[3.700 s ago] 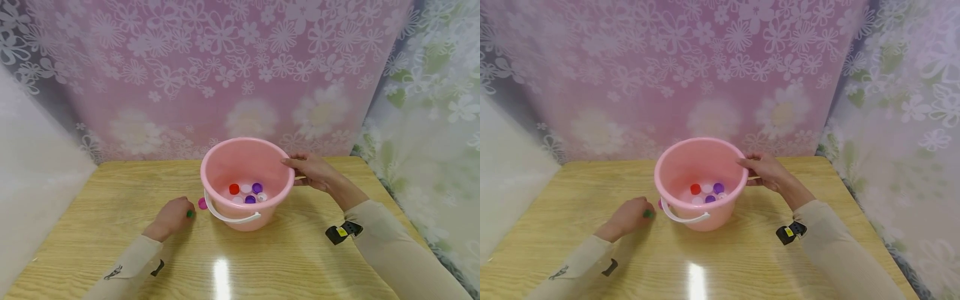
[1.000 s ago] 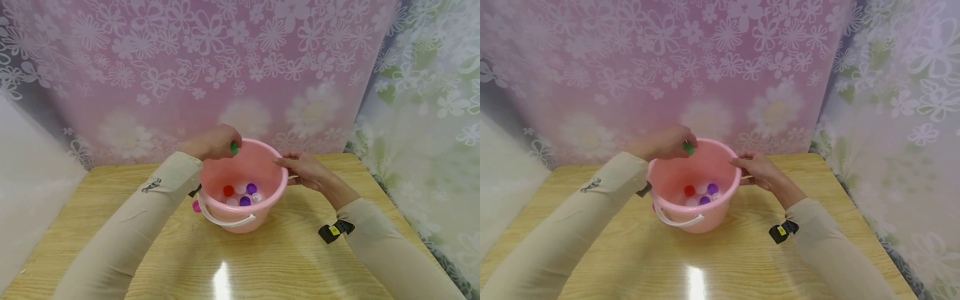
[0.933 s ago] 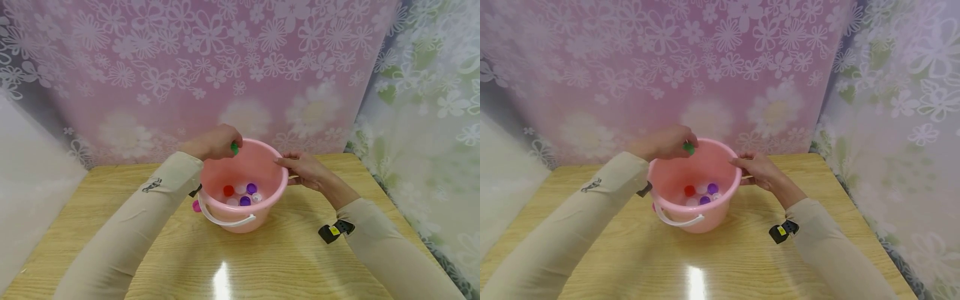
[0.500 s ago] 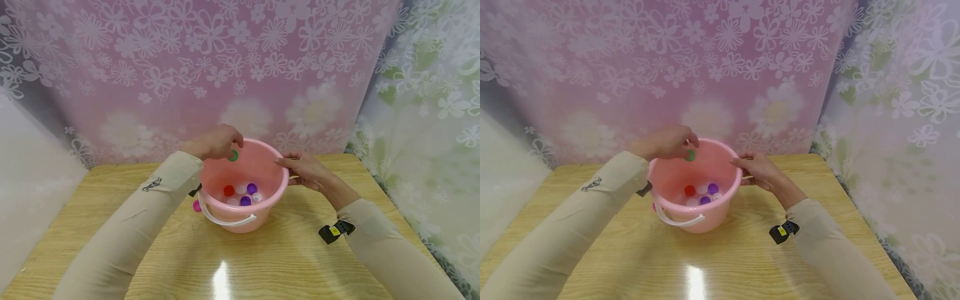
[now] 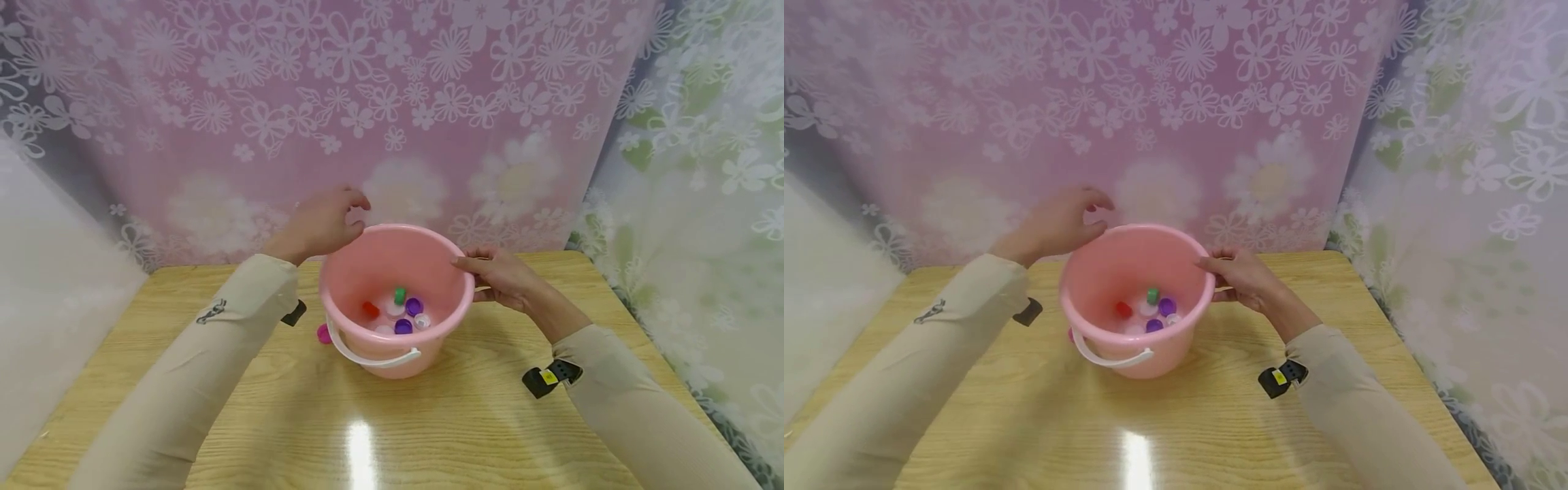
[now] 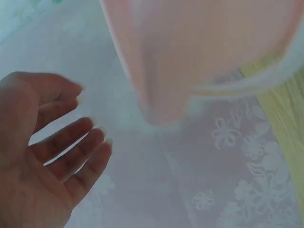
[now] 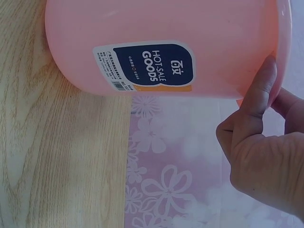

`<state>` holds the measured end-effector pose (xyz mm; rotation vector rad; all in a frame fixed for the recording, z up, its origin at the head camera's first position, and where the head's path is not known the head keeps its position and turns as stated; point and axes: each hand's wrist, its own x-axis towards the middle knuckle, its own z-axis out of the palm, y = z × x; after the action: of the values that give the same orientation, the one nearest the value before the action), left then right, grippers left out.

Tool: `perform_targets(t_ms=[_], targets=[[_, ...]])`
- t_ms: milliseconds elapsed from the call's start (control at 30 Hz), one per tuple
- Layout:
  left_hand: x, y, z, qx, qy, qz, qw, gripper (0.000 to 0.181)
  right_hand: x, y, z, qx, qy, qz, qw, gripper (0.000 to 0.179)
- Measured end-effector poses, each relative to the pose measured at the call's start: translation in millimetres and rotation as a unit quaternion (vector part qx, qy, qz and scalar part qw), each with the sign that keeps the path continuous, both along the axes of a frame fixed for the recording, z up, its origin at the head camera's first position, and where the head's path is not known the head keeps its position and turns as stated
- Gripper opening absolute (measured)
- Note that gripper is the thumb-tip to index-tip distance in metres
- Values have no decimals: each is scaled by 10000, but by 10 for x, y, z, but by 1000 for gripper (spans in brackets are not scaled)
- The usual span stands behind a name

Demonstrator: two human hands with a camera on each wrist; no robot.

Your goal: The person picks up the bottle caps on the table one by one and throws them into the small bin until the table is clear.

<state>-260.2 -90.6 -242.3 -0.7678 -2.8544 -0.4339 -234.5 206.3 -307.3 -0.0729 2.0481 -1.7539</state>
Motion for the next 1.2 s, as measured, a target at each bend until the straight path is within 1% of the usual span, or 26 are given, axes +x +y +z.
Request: perform_targets(t_ms=[100,133,200,267,333,400,500,567,633,767,867,933,1067,1133,1200], targets=[[20,-197,-80,259,7,510,9984,38,-5,-5,1,6,2,20,10000,41],[28,-263,-119,294,-55,631,9976,40,-6,-6,1,13,2,20,10000,41],[48,-393,-215,346,-319,774,9959,41,-7,-8,3,12,0,29,10000,43],[51,-512,-340,337,-585,718,9951,39,-11,-11,4,17,-10,17,10000,43],[54,-614,-480,261,-823,597,9945,36,-17,-14,6,9,-16,14,10000,44],[56,-695,-627,167,-1000,349,9942,33,-25,-18,9,-8,-29,-1,10000,44],[58,-779,-846,16,-1169,-103,9931,29,-38,-25,9,-38,-51,-33,10000,44],[63,-818,-984,0,-1299,-297,9911,27,-44,-33,8,-59,-70,-53,9999,44],[71,-845,-1110,39,-1423,-385,9891,27,-49,-41,5,-71,-82,-62,9999,44],[101,-841,-1340,195,-1866,-262,9819,27,-67,-43,2,-93,-100,-64,9999,45],[130,-797,-1474,333,-2170,-155,9755,22,-96,-32,3,-119,-109,-43,9999,46],[148,-765,-1540,411,-2231,-150,9738,17,-116,-27,6,-122,-117,-36,9999,47],[158,-730,-1650,417,-1992,-327,9785,11,-156,-26,10,-96,-139,-38,9998,47],[163,-714,-1672,434,-1910,-391,9798,9,-175,-28,12,-83,-157,-47,9998,47],[165,-698,-1673,487,-1926,-388,9793,9,-195,-27,13,-76,-176,-50,9998,48]])
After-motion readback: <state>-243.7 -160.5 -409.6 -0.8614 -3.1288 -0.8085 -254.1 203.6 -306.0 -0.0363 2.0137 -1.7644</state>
